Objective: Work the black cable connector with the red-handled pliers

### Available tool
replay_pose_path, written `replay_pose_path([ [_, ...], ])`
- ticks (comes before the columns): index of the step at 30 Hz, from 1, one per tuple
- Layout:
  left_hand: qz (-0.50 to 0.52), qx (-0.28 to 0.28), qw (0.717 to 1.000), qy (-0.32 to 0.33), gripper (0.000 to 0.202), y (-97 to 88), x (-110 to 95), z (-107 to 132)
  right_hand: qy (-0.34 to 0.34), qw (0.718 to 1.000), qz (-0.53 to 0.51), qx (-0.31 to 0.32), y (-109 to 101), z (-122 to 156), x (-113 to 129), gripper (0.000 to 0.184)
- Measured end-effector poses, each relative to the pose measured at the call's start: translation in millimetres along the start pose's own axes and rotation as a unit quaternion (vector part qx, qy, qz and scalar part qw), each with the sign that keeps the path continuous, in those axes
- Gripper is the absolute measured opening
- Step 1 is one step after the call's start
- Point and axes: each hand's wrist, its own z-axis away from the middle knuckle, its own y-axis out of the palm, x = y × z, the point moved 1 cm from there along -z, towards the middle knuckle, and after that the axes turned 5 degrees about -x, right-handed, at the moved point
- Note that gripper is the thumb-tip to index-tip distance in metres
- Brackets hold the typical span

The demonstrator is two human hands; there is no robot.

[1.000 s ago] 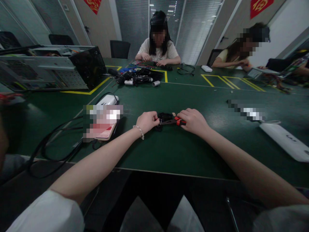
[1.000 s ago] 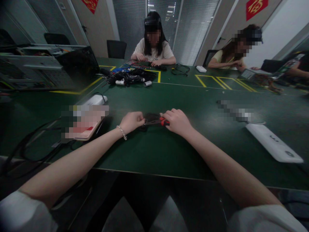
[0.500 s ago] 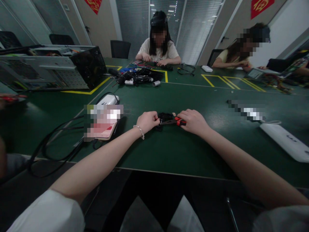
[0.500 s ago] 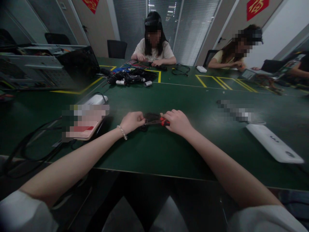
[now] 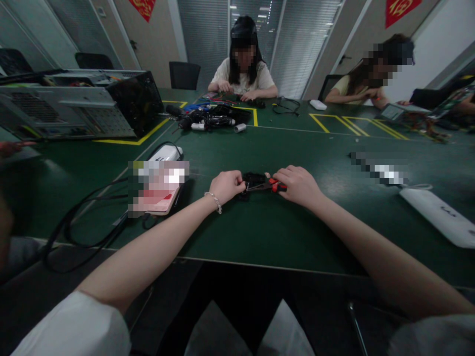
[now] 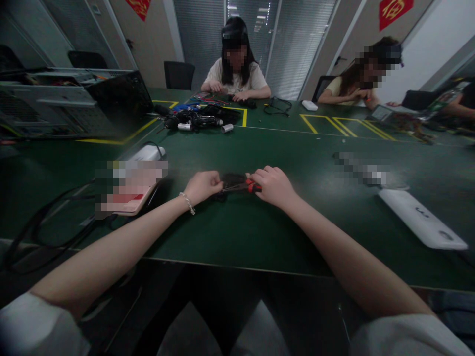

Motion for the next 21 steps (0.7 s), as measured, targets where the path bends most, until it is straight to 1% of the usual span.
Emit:
replay_pose_path([
  [3,0.001,0.005,1.0,-0.001,0.015,-0.1,0.0,-0.1,0.012,1.0,-0.021,0.015,2.9,0.3,0.0,0.026],
  [6,0.002,0.007,1.0,-0.003,0.016,0.2,0.3,-0.1,0.011,1.0,-0.017,0.018,3.0,-0.1,0.6,0.028],
  [11,0.003,0.004,1.0,-0.002,0.016,0.4,0.4,-0.1,-0.006,1.0,0.012,-0.001,-2.6,-1.0,2.3,0.029],
  [16,0.004,0.006,1.0,-0.003,0.015,-0.7,-0.2,0.0,-0.014,0.999,0.035,-0.019,-8.3,-1.7,4.1,0.026],
  [21,0.0,0.006,1.0,-0.002,0.015,-0.9,-0.6,-0.2,-0.014,0.999,0.026,-0.018,-6.4,-1.3,2.7,0.026],
])
